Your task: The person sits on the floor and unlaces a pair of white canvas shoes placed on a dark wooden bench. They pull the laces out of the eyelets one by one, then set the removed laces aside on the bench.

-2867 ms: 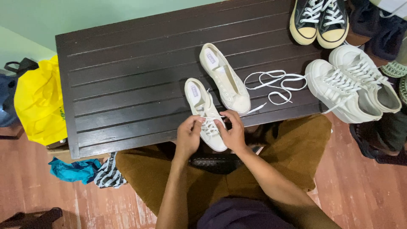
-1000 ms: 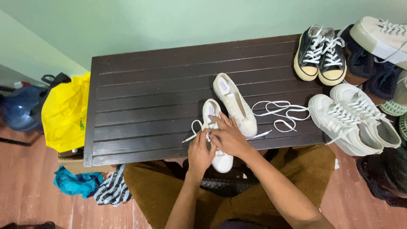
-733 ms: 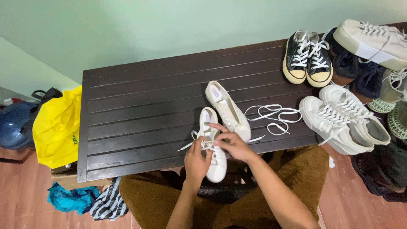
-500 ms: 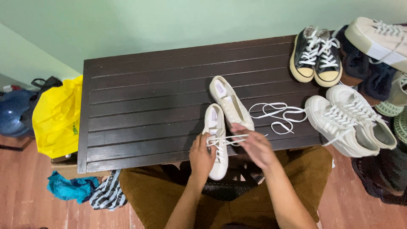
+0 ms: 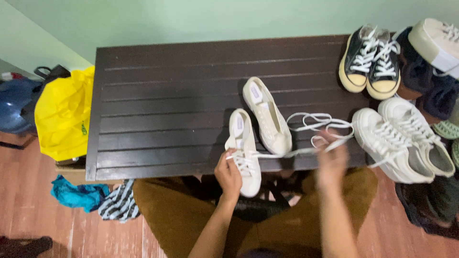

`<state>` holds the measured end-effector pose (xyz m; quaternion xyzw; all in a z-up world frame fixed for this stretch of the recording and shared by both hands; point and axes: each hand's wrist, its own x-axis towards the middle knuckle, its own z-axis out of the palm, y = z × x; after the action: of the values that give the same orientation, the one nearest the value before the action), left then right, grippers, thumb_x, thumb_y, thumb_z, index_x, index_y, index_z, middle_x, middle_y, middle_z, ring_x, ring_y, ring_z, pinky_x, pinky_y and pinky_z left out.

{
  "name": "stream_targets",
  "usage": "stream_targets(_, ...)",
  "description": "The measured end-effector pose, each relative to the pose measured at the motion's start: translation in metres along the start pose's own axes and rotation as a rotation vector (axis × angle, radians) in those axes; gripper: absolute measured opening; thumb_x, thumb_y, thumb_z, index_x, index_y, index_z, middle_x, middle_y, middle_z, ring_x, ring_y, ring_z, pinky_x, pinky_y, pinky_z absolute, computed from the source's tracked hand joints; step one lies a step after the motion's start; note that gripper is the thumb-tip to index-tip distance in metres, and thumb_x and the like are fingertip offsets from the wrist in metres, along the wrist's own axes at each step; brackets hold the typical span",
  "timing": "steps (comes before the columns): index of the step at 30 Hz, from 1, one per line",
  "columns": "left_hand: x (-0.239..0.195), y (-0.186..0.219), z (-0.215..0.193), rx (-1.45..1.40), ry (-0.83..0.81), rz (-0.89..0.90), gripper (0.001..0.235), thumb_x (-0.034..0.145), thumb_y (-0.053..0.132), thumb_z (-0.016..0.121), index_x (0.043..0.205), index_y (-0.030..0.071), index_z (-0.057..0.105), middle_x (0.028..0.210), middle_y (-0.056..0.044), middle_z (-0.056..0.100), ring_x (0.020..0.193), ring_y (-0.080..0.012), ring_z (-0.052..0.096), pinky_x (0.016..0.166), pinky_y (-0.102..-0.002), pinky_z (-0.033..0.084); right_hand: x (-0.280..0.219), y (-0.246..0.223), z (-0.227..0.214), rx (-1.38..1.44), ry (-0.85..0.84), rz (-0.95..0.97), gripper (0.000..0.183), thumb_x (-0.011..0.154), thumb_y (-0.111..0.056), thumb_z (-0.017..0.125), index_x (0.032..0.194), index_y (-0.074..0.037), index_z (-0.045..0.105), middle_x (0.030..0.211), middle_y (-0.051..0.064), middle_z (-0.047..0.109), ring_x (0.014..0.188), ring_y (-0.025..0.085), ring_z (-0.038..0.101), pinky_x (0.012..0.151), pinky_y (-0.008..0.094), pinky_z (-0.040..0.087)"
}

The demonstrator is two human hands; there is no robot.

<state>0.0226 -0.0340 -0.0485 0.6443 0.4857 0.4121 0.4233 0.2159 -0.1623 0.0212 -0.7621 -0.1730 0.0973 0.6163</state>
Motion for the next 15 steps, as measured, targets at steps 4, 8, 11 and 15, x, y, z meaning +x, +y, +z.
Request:
stream_targets(4,0.016,0.017,-0.015,-0.088,-0.009,-0.32,0.052,0.098,0.036,0.037,0.08,0.009,0.077,0.074,-0.005,0.075,0.065,-0.0165,0.065,0.059,-0.031,0.047,-0.076,0.013,0.065,-0.196,-0.39,0.078,0.046,0.083,-0.027,0.068,0.126,-0.015,0.058,0.118,0.005,0.064,0.106,0.019,0.059,0.094,0.034,0.043)
stream_targets(8,0.027,0.032,-0.019,-0.116,-0.059,-0.445,0.062,0.096,0.045,0.031,0.081,0.006,0.077,0.08,-0.01,0.077,0.074,-0.0226,0.071,0.067,-0.034,0.052,-0.09,0.01,0.086,-0.394,-0.864,-0.004,0.104,0.082,-0.035,0.072,0.153,-0.013,-0.001,0.156,0.017,0.019,0.141,0.033,0.024,0.113,0.046,0.024)
stream_targets(11,0.033,0.021,-0.017,-0.287,-0.094,-0.588,0.07,0.094,0.052,0.028,0.087,0.001,0.075,0.088,-0.014,0.076,0.085,-0.0244,0.071,0.078,-0.034,0.055,-0.085,0.018,0.086,-0.463,-0.824,-0.071,0.107,0.078,-0.041,0.076,0.154,-0.015,0.005,0.155,0.017,0.027,0.139,0.034,0.032,0.11,0.046,0.029)
stream_targets(15,0.042,0.004,-0.024,-0.515,-0.13,-0.939,0.094,0.085,0.075,0.015,0.07,0.0,0.071,0.093,-0.017,0.075,0.099,-0.0247,0.069,0.102,-0.035,0.047,-0.098,0.032,0.086,-0.429,-0.722,-0.124,0.107,0.073,-0.038,0.08,0.153,-0.012,0.012,0.153,0.017,0.028,0.14,0.032,0.029,0.11,0.044,0.027)
